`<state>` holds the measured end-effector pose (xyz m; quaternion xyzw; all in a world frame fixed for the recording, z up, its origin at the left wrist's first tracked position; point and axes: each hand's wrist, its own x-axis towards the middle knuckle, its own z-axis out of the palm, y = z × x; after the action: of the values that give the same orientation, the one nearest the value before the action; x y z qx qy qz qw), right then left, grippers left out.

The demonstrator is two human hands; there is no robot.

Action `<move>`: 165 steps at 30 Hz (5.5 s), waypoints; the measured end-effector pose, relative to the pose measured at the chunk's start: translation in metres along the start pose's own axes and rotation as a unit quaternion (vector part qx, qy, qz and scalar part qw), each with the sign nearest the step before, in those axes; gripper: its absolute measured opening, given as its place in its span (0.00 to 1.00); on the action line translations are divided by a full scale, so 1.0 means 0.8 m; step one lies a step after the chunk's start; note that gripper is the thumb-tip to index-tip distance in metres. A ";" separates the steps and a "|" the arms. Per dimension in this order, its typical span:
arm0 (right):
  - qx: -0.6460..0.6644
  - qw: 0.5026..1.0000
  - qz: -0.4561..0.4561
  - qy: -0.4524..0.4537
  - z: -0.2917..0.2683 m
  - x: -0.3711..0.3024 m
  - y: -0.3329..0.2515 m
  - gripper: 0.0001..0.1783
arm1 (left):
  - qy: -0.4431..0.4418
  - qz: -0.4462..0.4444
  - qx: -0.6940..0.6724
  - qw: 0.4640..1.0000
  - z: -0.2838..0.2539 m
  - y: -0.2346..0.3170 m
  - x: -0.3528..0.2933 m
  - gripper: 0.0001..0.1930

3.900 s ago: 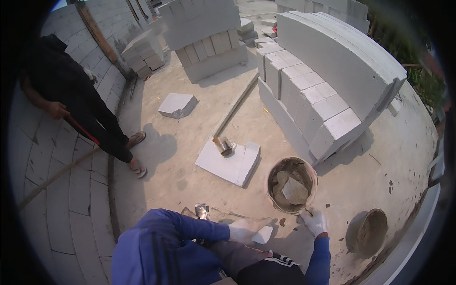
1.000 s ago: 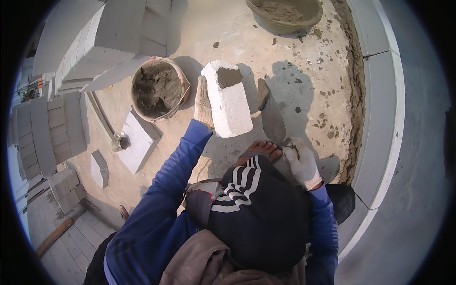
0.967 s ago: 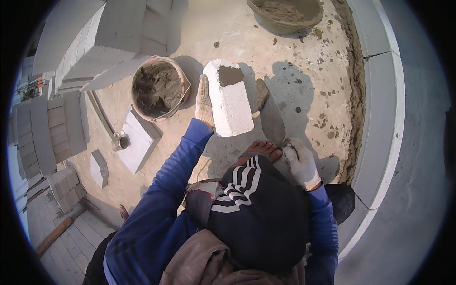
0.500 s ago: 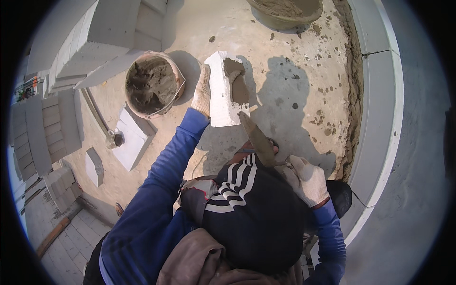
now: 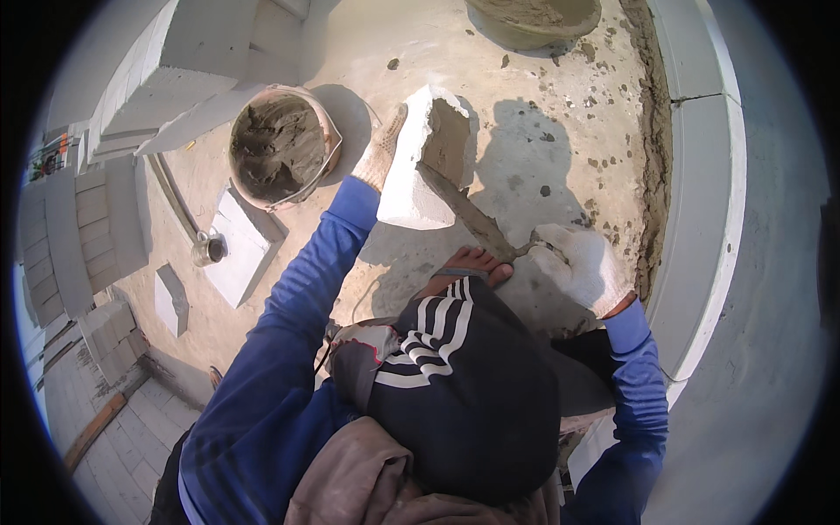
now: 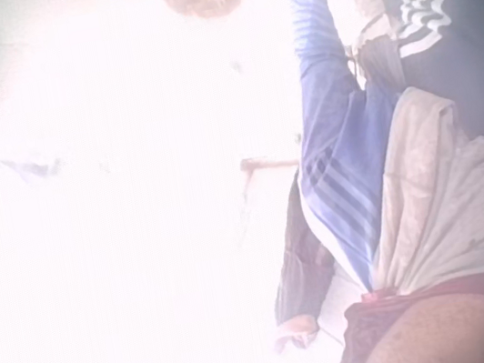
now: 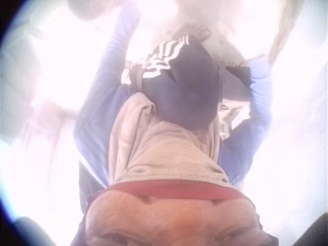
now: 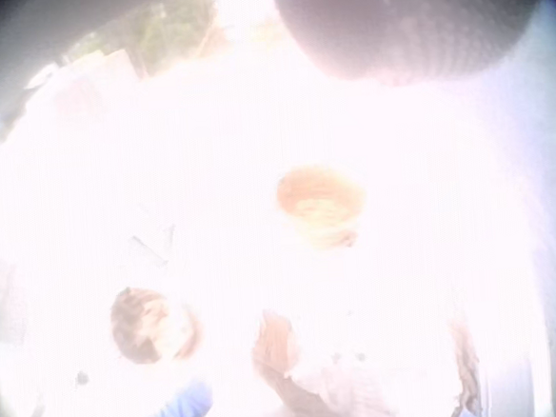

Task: The person scoops mortar from a bucket using a trowel and spreads it onto a white rectangular tile. They then place the tile onto a prepared bed of mortar along a curved wall, using a hammer to tap it into position and a string line to ensure alignment.

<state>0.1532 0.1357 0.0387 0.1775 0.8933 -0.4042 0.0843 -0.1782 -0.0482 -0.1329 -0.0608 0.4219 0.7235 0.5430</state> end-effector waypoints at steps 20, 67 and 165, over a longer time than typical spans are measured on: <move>-0.187 0.960 0.098 0.184 0.048 -0.064 -0.036 0.11 | -0.025 0.005 -0.154 0.988 0.013 0.006 -0.017 0.31; -0.044 0.998 -0.028 0.036 -0.060 0.157 -0.174 0.19 | 0.106 0.354 0.502 0.782 0.014 -0.046 -0.142 0.53; 0.020 0.921 0.227 0.317 0.081 -0.054 -0.078 0.19 | 0.026 0.115 0.027 0.993 0.040 0.028 -0.092 0.37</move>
<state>0.1694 0.0382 0.0519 0.4959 0.8007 -0.3150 -0.1171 -0.1551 -0.0819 -0.0598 -0.0154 0.4596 0.7677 0.4464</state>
